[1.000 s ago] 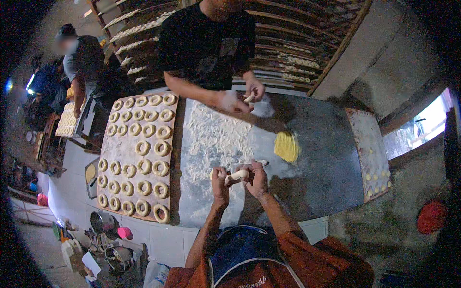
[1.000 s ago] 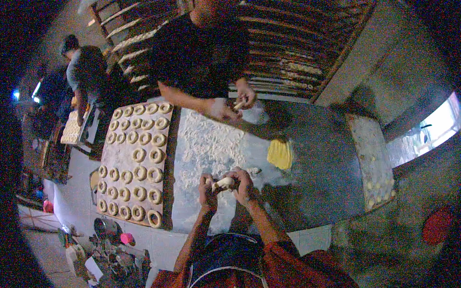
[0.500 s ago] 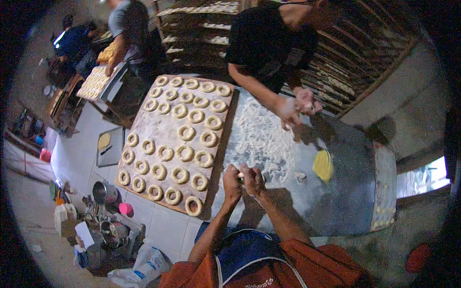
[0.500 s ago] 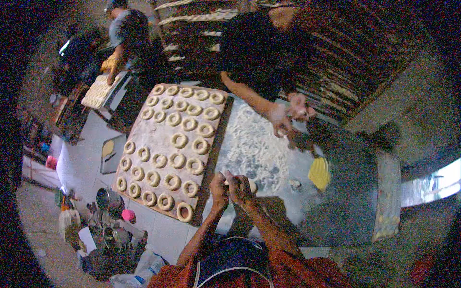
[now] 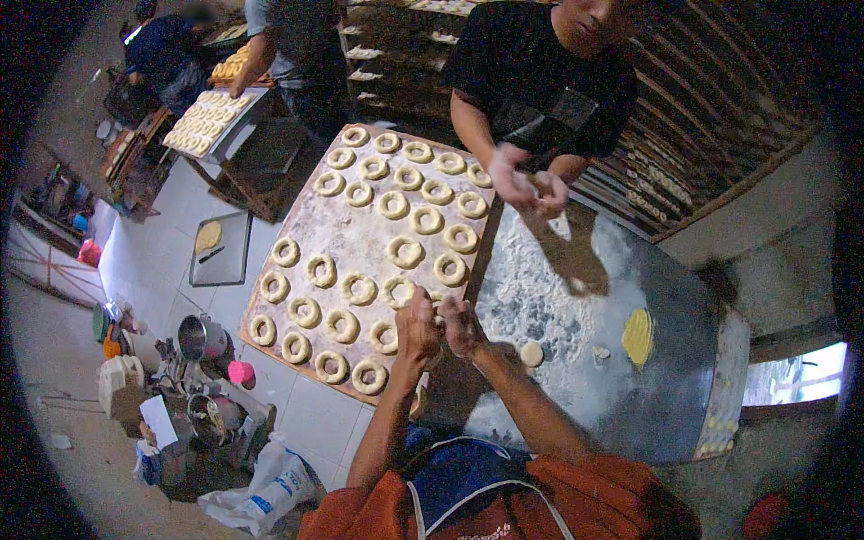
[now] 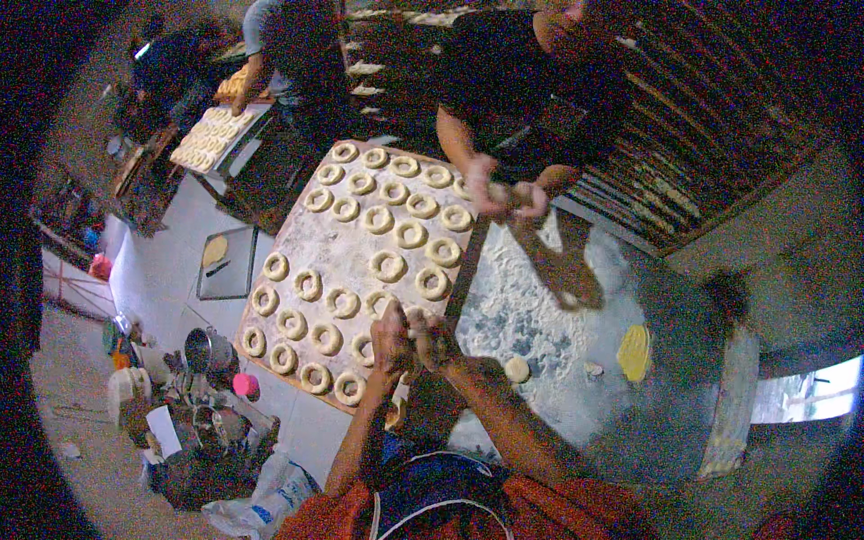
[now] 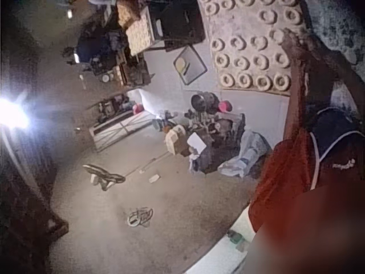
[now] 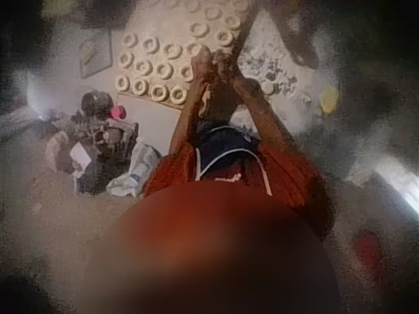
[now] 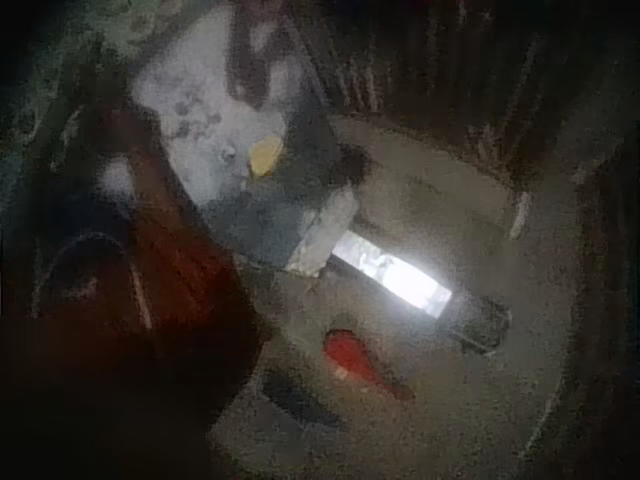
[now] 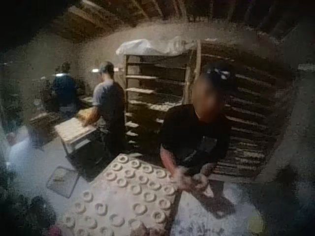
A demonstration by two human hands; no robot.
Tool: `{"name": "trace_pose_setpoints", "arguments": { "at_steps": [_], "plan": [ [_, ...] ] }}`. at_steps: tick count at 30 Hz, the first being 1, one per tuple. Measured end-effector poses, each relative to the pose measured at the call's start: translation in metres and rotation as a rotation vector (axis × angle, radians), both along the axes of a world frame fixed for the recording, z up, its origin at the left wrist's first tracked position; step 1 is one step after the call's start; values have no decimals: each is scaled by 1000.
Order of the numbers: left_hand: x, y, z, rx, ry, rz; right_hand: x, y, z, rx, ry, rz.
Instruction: The person shapes small dough balls into rings by hand and places them on a wooden board. Another person works alongside, also shaping dough and arranging it on trays.
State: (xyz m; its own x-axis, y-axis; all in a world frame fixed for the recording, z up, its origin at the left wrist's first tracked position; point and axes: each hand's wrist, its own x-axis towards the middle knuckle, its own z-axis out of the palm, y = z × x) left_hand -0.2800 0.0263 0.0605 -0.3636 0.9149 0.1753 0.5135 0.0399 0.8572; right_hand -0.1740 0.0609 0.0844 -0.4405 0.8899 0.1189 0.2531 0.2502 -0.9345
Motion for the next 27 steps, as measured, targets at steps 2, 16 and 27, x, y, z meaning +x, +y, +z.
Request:
{"name": "trace_pose_setpoints", "arguments": {
  "at_steps": [2,16,27],
  "plan": [
    [-10,9,-10,58,-352,79,-11,12,-7,108,-302,88],
    [-158,90,-18,72,104,199,-107,96,-6,163,-75,49],
    [-98,-6,-3,170,118,259,79,3,12,-98,-513,-280]
  ]
}}
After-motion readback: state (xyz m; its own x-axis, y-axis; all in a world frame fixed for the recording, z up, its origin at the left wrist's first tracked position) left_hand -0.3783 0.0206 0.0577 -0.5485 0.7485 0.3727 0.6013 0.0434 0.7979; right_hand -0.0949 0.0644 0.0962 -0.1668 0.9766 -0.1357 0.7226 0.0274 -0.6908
